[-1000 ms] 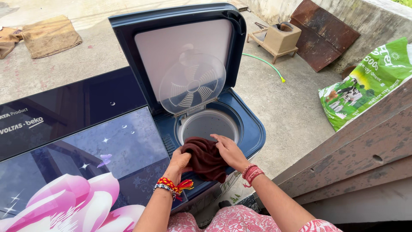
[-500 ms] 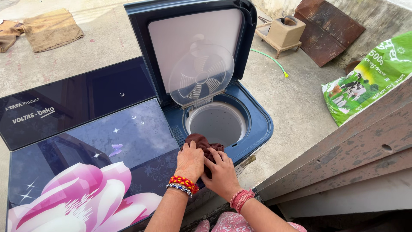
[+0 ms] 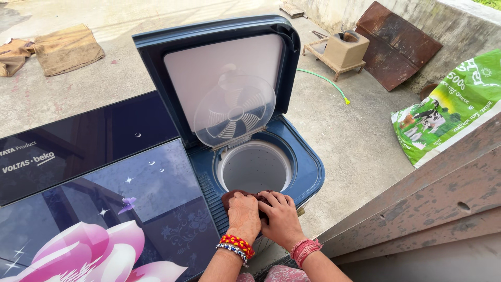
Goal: The person wipes the surfaces of a washing machine and a dryer with a cloth, handling the lids and internal components of the appliance by hand.
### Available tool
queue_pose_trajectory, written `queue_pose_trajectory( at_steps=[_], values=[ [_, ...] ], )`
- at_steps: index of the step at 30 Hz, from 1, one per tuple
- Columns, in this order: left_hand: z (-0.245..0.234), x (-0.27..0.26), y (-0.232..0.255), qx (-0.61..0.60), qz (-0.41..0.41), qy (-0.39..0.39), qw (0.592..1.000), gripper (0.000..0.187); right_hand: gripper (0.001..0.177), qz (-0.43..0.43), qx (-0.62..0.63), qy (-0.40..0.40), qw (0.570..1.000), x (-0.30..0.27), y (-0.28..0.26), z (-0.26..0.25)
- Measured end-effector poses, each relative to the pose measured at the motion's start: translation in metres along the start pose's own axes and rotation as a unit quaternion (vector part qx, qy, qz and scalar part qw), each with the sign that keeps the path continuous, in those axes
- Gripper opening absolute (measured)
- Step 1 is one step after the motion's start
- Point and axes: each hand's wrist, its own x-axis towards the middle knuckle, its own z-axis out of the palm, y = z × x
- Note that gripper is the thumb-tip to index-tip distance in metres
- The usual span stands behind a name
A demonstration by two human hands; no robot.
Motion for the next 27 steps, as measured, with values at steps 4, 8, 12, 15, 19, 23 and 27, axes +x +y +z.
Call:
queue_pose_trajectory(
  at_steps=[4,8,12,15,19,23,27],
  values=[
    [0.006,0.018,0.031,-0.055,0.024,0.023,0.998,0.036,0.04,0.002,-0.012,0.02,1.0,-0.001,0.045,-0.019],
    [0.002,0.03,0.082,-0.078,0.036,0.008,0.996,0.044,0.041,0.011,-0.029,0.042,0.999,-0.003,0.098,-0.037],
    [0.005,0.031,0.126,-0.152,0.049,0.047,0.986,0.056,0.043,0.026,-0.032,0.075,0.996,-0.002,0.141,-0.049],
    [0.013,0.045,0.146,-0.147,0.07,0.087,0.983,0.064,0.044,0.049,-0.007,0.069,0.996,0.01,0.166,-0.054],
    [0.016,0.073,0.154,-0.128,0.048,0.099,0.986,0.058,0.044,0.04,0.0,0.05,0.998,0.036,0.191,-0.053],
    [0.014,0.104,0.159,-0.081,0.027,0.105,0.991,0.056,0.044,0.035,0.022,0.048,0.998,0.062,0.205,-0.051],
    [0.017,0.132,0.161,-0.018,0.007,0.109,0.994,0.059,0.042,0.022,0.044,0.04,0.998,0.089,0.217,-0.048]
  ],
)
